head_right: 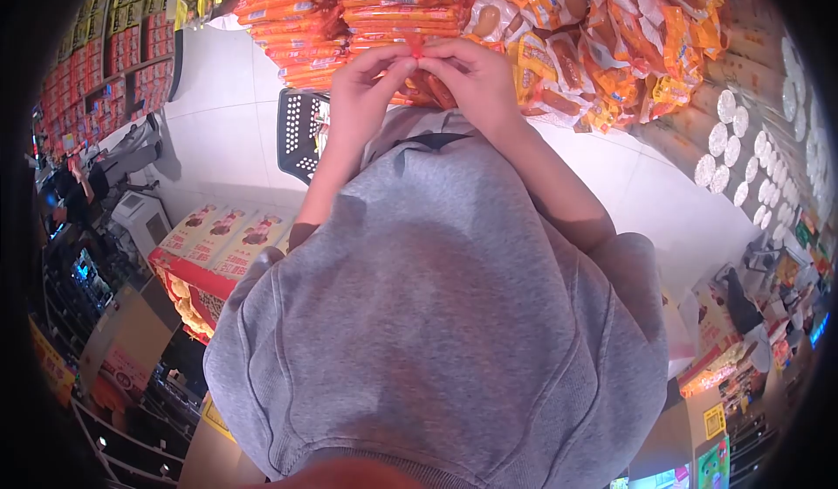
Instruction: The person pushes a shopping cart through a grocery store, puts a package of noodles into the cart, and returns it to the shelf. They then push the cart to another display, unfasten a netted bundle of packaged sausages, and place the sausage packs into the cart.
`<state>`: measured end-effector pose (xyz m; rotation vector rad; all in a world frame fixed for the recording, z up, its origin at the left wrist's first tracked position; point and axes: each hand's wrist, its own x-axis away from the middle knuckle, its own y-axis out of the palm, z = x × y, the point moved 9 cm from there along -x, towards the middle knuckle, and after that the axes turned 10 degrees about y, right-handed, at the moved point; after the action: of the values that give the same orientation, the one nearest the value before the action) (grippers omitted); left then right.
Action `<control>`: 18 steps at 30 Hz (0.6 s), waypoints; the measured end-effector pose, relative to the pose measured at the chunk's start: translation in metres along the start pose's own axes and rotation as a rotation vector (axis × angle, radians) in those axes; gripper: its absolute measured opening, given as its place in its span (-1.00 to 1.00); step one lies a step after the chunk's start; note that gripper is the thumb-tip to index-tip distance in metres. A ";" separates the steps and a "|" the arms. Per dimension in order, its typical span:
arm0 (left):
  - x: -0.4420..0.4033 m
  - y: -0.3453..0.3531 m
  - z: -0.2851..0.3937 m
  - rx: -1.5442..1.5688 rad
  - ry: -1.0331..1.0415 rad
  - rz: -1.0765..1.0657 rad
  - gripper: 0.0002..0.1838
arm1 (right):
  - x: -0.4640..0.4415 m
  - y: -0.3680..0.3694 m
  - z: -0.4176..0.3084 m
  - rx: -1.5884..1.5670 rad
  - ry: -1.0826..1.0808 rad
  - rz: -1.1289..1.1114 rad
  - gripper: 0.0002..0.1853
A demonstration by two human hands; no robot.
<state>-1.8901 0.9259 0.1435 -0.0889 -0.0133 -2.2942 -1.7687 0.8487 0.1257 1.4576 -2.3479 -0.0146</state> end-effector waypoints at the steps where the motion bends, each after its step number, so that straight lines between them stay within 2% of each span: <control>1: -0.002 -0.001 -0.002 0.008 -0.006 -0.012 -0.81 | -0.001 -0.001 0.000 0.073 -0.007 0.009 -0.84; 2: -0.004 -0.001 -0.004 0.015 -0.014 -0.025 -0.82 | -0.002 -0.004 0.000 0.145 -0.013 0.019 -0.84; 8: -0.007 -0.003 0.026 -0.491 0.411 -0.004 -0.91 | -0.006 -0.002 -0.006 0.339 0.006 0.003 -0.80; 14: -0.004 0.000 0.036 -0.641 0.562 0.018 -0.93 | -0.010 0.003 -0.005 0.268 0.052 -0.058 -0.77; 18: -0.003 0.001 0.032 -0.627 0.534 0.046 -0.89 | -0.015 -0.002 0.004 0.193 0.054 -0.058 -0.78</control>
<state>-1.8855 0.9293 0.1753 0.2013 0.9674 -2.1285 -1.7627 0.8600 0.1172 1.5943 -2.3155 0.2399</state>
